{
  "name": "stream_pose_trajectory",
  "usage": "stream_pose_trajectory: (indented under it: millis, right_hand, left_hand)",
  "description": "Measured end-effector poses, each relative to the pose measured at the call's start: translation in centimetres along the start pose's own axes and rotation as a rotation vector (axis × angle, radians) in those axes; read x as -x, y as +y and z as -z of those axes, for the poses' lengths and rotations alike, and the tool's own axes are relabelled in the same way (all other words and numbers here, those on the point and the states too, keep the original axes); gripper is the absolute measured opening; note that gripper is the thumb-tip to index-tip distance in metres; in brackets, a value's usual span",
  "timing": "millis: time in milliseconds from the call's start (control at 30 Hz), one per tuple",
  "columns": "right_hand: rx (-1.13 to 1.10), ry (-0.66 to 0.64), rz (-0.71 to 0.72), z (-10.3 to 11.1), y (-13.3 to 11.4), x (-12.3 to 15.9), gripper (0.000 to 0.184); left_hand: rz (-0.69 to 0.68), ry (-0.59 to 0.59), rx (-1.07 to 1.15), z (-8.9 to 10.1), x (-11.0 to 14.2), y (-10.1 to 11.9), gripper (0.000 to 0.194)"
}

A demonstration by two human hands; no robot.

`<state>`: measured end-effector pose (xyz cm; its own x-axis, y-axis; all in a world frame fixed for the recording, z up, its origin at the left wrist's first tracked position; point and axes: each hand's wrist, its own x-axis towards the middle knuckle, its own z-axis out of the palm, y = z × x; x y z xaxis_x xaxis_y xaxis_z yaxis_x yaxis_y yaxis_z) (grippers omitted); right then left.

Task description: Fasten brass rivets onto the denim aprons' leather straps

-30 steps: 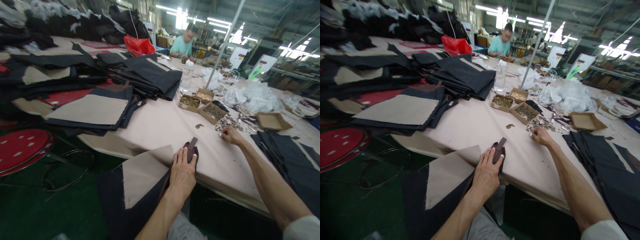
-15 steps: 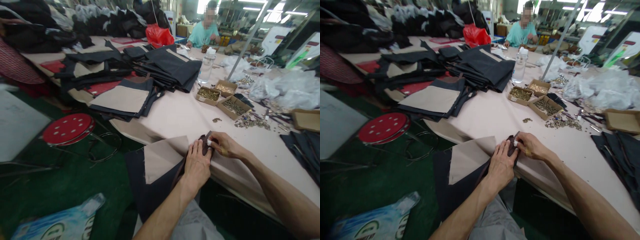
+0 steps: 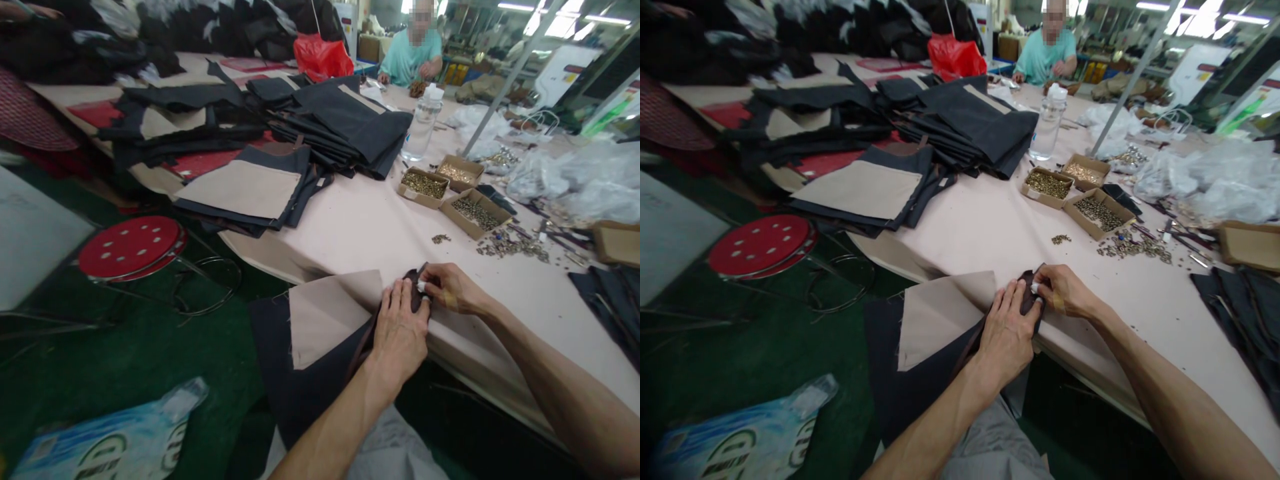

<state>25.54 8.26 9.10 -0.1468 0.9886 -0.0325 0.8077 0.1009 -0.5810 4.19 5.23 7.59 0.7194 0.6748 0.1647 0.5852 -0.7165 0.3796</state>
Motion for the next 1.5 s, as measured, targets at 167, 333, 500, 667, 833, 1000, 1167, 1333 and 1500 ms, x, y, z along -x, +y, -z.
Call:
stream_pose_trajectory:
  millis: [167, 333, 500, 667, 833, 1000, 1167, 1333, 1500]
  right_hand:
    - [-0.100, -0.048, -0.115, 0.3, 1.3, -1.0, 0.012]
    - [-0.299, -0.200, -0.215, 1.2, 1.7, -2.5, 0.010]
    - [-0.329, -0.281, -0.280, 1.8, 1.6, -3.6, 0.010]
    - [-0.410, -0.348, -0.339, 1.7, 2.6, -4.1, 0.017]
    - [-0.484, -0.400, -0.333, 2.0, 3.0, -4.1, 0.020]
    - [-0.415, -0.385, -0.370, 2.0, 2.6, -4.5, 0.020]
    - [-0.304, -0.363, -0.460, 1.7, 1.5, -5.5, 0.016]
    - [-0.224, -0.311, -0.517, 1.7, 0.1, -6.1, 0.018]
    - [-0.426, -0.249, -0.386, 1.5, 0.4, -4.5, 0.023]
  left_hand:
    - [0.008, 0.006, 0.010, 0.1, 0.0, -0.1, 0.062]
    - [0.010, -0.018, 0.029, 0.3, -0.1, -0.2, 0.064]
    - [0.012, -0.005, 0.049, 0.4, -0.1, -0.3, 0.060]
    - [0.004, -0.007, 0.063, 0.5, -0.1, -0.7, 0.058]
    - [-0.006, 0.012, 0.071, 0.6, -0.1, -1.1, 0.056]
    - [-0.003, 0.005, 0.091, 0.5, -0.2, -1.3, 0.056]
    - [-0.011, -0.004, 0.113, -0.1, -0.5, -1.7, 0.054]
    - [-0.016, 0.007, 0.101, -0.2, -0.6, -2.1, 0.055]
    - [-0.015, 0.050, 0.095, -0.4, -0.5, -2.4, 0.057]
